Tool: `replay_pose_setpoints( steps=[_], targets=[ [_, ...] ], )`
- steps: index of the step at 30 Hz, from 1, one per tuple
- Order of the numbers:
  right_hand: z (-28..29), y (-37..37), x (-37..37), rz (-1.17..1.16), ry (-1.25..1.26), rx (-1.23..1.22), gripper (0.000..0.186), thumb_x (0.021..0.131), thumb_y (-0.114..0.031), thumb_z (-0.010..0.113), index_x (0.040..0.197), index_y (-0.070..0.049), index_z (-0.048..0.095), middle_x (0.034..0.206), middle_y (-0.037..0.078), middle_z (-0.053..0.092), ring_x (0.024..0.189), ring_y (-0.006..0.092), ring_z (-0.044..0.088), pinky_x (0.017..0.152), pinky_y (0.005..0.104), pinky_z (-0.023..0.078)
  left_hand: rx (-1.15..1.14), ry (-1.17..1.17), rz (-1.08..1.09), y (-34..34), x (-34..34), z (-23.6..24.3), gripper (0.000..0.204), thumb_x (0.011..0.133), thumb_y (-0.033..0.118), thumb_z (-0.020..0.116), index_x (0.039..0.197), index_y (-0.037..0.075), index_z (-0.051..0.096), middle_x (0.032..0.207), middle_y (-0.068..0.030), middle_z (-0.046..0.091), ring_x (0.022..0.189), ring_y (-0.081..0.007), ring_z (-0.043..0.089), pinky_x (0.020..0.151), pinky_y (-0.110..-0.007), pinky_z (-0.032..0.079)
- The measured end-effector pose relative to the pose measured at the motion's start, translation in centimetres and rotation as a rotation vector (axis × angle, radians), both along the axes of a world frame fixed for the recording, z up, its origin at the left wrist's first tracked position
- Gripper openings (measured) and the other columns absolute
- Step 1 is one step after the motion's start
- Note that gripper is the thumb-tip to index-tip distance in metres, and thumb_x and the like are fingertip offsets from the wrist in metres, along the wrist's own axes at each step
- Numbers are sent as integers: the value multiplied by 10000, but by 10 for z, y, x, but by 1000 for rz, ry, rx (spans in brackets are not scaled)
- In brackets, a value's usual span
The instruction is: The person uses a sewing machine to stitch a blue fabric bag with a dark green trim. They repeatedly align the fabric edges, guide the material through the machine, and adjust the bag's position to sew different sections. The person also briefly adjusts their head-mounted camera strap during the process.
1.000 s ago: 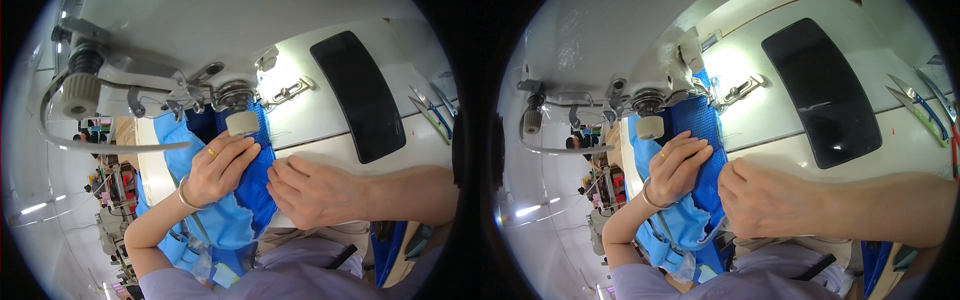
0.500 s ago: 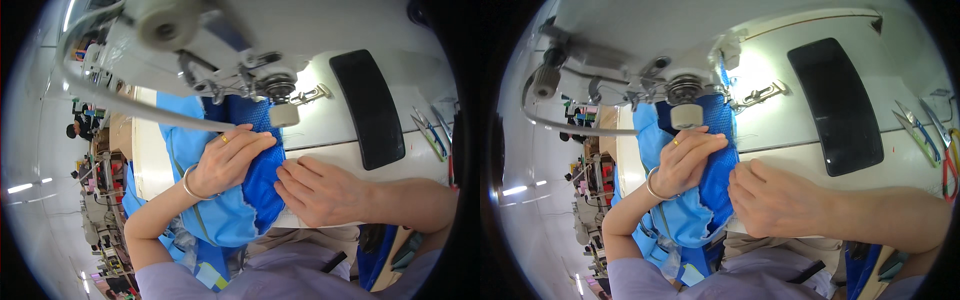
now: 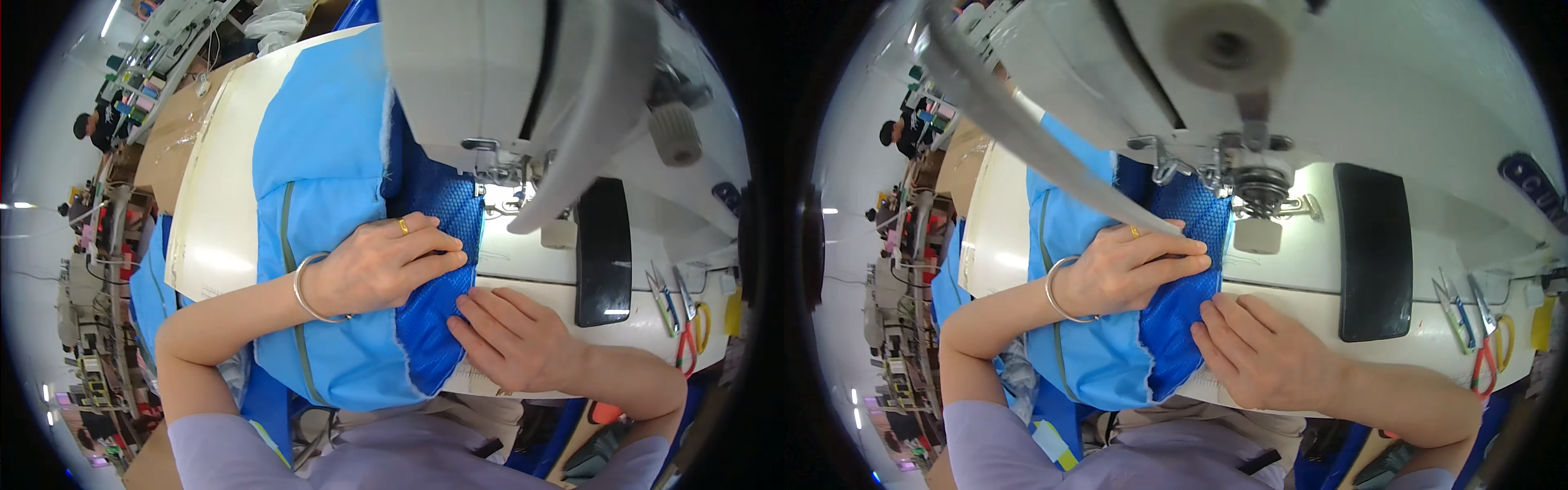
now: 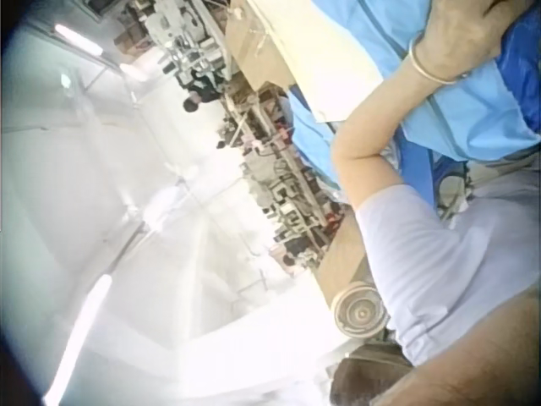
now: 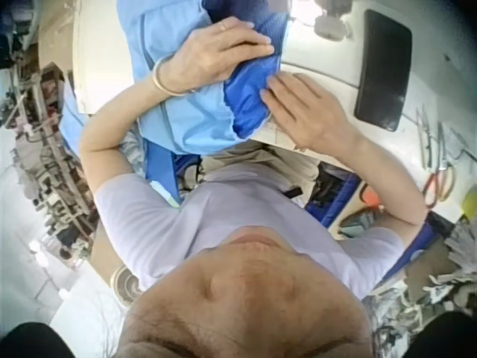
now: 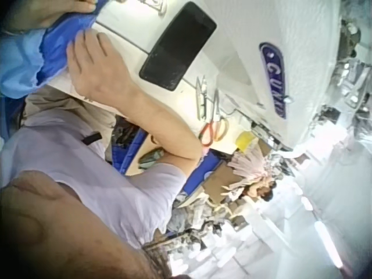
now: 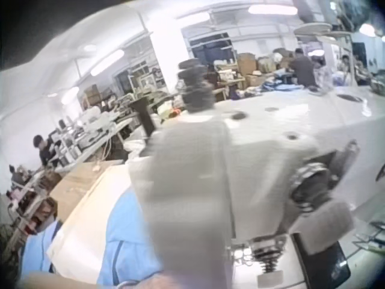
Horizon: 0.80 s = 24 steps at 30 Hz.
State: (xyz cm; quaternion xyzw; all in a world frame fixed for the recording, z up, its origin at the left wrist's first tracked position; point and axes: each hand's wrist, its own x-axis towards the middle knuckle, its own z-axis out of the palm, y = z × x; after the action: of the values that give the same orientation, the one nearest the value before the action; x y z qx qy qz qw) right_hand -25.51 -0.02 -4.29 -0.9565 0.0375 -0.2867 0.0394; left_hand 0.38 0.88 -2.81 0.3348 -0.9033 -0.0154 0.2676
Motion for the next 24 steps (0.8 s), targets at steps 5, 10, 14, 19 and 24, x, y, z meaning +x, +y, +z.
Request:
replay_pose_setpoints(
  steps=[5,10,14,19,24],
  targets=[
    [2,-2,2,-9,38,1,331,789,-134,663,1052,60,714,1115,221,695,1069,331,657,916,411,552,-50,36,-8,-5,-1,-4,346,718,37,714,1063,19,706,1061,-96,671,919,-269,669,735,-344,611],
    [3,-3,2,-25,40,31,322,788,-117,670,1052,63,710,1132,221,688,1066,327,657,915,403,553,-103,-86,71,-9,-6,6,286,748,47,687,1034,35,701,1032,-79,671,907,-227,665,668,-318,596],
    [2,-3,2,-36,1,59,319,770,-114,688,1041,52,713,1122,204,690,1054,321,660,903,397,558,-42,43,123,-14,-6,7,245,761,50,783,1004,52,752,930,-80,709,745,-220,689,605,-321,551],
    [2,-16,1,-139,-126,146,306,748,-92,741,1039,4,735,1062,154,707,929,278,686,776,367,574,73,311,234,-13,-10,7,122,778,55,806,881,45,741,835,-63,695,695,-224,686,603,-319,550],
    [12,-41,5,-434,-89,298,265,792,-87,795,1045,-26,747,908,91,732,769,246,675,670,354,553,56,326,178,-14,-7,-1,201,746,37,831,938,40,768,861,-86,705,687,-221,674,584,-312,525]
  ],
)
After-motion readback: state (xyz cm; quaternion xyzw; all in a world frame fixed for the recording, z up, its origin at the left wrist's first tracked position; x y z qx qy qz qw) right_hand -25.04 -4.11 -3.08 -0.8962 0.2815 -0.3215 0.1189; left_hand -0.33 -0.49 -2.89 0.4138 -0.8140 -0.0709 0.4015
